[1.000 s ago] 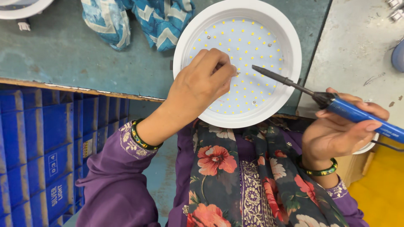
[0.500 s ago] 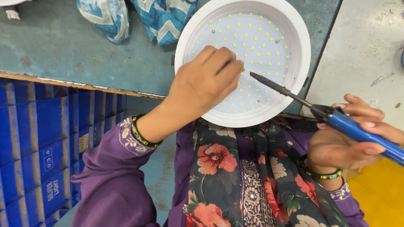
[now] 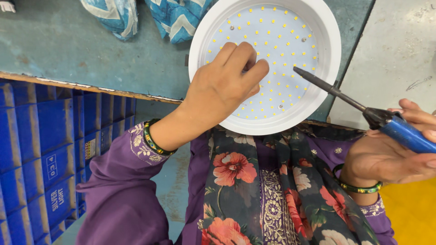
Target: The person uses a soldering iron to attach wires to multiple circular LED panels on a workbench. They handle each panel individually, solder the wires, and then stack the completed units.
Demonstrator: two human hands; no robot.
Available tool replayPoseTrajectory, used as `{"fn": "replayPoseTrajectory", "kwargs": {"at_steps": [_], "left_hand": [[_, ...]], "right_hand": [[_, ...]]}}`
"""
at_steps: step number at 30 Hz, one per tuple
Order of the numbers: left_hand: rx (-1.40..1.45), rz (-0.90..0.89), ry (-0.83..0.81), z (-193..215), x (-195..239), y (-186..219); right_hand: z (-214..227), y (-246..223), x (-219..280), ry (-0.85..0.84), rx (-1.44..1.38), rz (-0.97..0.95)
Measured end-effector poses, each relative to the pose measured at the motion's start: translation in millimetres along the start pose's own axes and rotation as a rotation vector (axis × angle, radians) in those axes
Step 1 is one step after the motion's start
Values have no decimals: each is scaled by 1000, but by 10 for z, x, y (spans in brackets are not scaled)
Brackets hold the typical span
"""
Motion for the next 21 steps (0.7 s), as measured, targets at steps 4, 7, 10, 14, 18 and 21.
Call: {"fn": "replayPoseTrajectory", "kwargs": {"at_steps": [4, 7, 10, 14, 18, 21], "left_hand": [[-37, -15, -4, -4, -5, -12], [-30, -46, 20, 9, 20, -23], [-17, -51, 35, 28, 49, -43], [-16, -47, 36, 33, 33, -41], [-24, -43, 18, 23, 12, -20], [-27, -32, 10, 16, 11, -11]], "right_hand": [[-78, -15, 65, -44, 9, -18], [-200, -86, 90, -124, 53, -1], [-325, -169, 99, -177, 68, 27], [-364, -220, 113, -206, 94, 36], [-307, -187, 103, -210, 101, 41], [-293, -179, 116, -209, 105, 57]]}}
Point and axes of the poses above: each hand's wrist, its own x-axis away from the middle knuckle, its own z-axis out of the back of the hand, y = z × x, the point moved 6 cm from there along -x, towards the middle knuckle, and after that the axes turned 13 degrees about -z, right-handed, at the moved point
